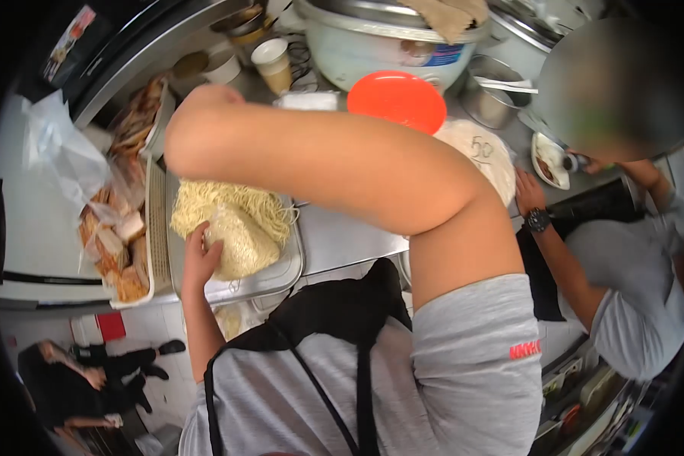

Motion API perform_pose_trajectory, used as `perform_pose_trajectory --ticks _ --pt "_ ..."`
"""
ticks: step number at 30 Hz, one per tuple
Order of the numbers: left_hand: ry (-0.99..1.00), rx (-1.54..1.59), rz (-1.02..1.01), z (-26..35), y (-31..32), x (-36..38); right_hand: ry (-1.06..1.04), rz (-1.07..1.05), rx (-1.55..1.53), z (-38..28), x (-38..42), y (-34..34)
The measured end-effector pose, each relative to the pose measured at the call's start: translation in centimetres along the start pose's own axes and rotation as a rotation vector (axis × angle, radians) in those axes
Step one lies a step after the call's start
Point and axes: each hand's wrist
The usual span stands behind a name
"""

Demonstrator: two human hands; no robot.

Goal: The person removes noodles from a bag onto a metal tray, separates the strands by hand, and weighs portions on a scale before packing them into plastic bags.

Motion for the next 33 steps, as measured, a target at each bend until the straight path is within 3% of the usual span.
perform_pose_trajectory --ticks 1,4,5,6,8,10,12,15,16,18,21,23,24,25,27,29,33 --pt "-0.014 -0.036 -0.033 0.2 -0.1 0.1 0.024 -0.077 0.074 -0.8 -1.0 0.2" --pt "0.018 0.023 -0.159 -2.8 -0.1 -1.2 0.025 0.073 -0.004 0.1 -0.9 -0.9" --pt "0.033 -0.022 -0.184 -3.5 -0.3 -1.7 -0.174 -0.214 0.279 1.3 -4.0 -1.5" --pt "0.043 -0.068 -0.209 -4.1 -0.6 -2.1 -0.172 -0.223 0.26 1.7 -5.2 -1.5" --pt "0.022 -0.101 -0.274 -0.8 -0.8 -1.6 -0.123 -0.153 0.201 0.5 -5.6 -0.3" --pt "0.291 -0.049 -0.396 -3.3 -0.7 -2.6 -0.137 -0.12 0.185 -1.6 -7.0 0.1" --pt "0.267 0.005 -0.399 -3.7 0.4 -2.0 -0.141 -0.096 0.188 -2.0 -8.1 0.6" --pt "0.209 0.048 -0.33 -0.6 -0.6 -1.6 -0.145 -0.048 0.193 -0.5 -8.9 1.3" --pt "0.184 0.051 -0.29 -0.7 -1.2 -2.0 -0.143 -0.04 0.18 0.3 -9.3 1.5" --pt "0.329 0.013 -0.283 -3.7 0.0 -3.3 -0.133 -0.026 0.156 2.0 -10.3 1.8" --pt "0.258 -0.056 -0.154 -2.6 0.9 -3.5 -0.151 -0.024 0.053 3.6 -11.6 4.0" --pt "0.199 0.003 -0.123 -3.3 1.3 -4.4 -0.188 0.005 -0.115 3.0 -10.7 7.8" --pt "0.176 0.046 -0.152 -2.9 1.2 -4.6 -0.049 0.004 -0.262 -0.5 -6.2 6.0" --pt "0.165 0.098 -0.144 -2.8 1.2 -4.9 -0.183 0.011 -0.402 -1.0 -6.6 9.5" --pt "0.168 0.122 -0.116 -2.3 1.4 -4.9 -0.134 -0.02 -0.619 -3.4 -5.2 13.6" --pt "0.19 0.068 -0.073 -2.0 1.6 -4.7 -0.039 -0.137 -0.621 -5.3 -4.4 14.8" --pt "0.185 -0.029 0.003 -2.1 2.4 -4.6 0.212 0.025 -0.661 -7.7 -3.7 18.9"
Point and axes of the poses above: each hand's wrist, its own x-axis away from the middle knuckle, its own y-axis out of the palm, z = x × y, and after that the axes turned 8 degrees about x, right-handed
